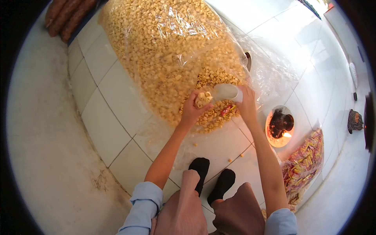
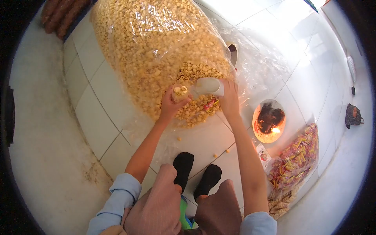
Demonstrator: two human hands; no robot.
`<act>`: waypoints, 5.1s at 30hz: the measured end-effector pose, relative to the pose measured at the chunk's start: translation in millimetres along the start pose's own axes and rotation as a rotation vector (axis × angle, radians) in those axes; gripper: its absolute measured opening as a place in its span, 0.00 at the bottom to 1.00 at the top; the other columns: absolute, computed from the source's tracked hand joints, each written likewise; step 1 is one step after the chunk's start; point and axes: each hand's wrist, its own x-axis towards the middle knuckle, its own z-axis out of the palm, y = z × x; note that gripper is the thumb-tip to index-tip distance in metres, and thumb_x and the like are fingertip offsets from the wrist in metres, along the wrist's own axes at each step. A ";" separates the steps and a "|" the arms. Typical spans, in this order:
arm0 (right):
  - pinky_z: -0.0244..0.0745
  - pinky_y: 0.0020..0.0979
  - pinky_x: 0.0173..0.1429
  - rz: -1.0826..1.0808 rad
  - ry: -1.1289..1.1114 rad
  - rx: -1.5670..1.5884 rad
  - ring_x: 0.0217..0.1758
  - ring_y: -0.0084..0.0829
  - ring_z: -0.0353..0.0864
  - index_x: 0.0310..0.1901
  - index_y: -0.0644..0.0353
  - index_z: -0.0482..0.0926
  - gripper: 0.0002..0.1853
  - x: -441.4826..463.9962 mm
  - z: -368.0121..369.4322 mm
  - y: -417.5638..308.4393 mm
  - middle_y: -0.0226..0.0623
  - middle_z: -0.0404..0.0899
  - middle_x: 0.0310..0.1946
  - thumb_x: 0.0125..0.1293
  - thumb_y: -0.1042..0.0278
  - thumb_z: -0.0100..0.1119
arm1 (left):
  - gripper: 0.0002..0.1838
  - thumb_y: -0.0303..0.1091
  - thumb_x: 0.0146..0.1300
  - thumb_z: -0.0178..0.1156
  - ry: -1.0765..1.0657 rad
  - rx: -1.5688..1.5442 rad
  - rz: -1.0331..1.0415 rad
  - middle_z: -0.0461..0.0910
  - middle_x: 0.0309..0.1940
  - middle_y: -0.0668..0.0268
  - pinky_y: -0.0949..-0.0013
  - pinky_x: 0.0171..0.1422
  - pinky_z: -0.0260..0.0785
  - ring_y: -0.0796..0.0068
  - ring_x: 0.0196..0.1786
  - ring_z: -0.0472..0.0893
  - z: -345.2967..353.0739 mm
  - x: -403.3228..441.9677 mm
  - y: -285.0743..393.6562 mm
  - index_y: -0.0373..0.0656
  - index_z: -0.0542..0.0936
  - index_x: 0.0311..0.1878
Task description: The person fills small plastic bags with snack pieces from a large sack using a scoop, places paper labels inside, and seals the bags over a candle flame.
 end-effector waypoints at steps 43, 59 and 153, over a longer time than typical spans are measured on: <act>0.70 0.22 0.40 0.424 0.815 0.286 0.33 0.20 0.76 0.31 0.65 0.76 0.06 -316.0 -354.5 -17.6 0.33 0.79 0.28 0.53 0.74 0.61 | 0.35 0.40 0.45 0.68 -0.857 0.314 0.516 0.76 0.36 0.52 0.62 0.38 0.70 0.56 0.36 0.78 364.8 -220.1 216.7 0.42 0.59 0.53; 0.72 0.32 0.43 0.593 0.438 -0.489 0.45 0.37 0.70 0.40 0.63 0.74 0.13 -389.4 -152.9 187.1 0.37 0.69 0.36 0.50 0.74 0.55 | 0.31 0.39 0.45 0.67 -0.927 0.477 0.097 0.76 0.39 0.55 0.62 0.42 0.70 0.56 0.40 0.78 354.8 -192.5 16.3 0.42 0.63 0.50; 0.71 0.32 0.32 0.157 0.696 0.002 0.31 0.34 0.76 0.30 0.61 0.73 0.06 -237.0 -376.1 -171.2 0.36 0.74 0.24 0.50 0.75 0.60 | 0.31 0.35 0.47 0.66 -0.574 0.312 0.758 0.75 0.31 0.55 0.61 0.38 0.70 0.55 0.34 0.77 230.7 -169.7 296.8 0.43 0.63 0.55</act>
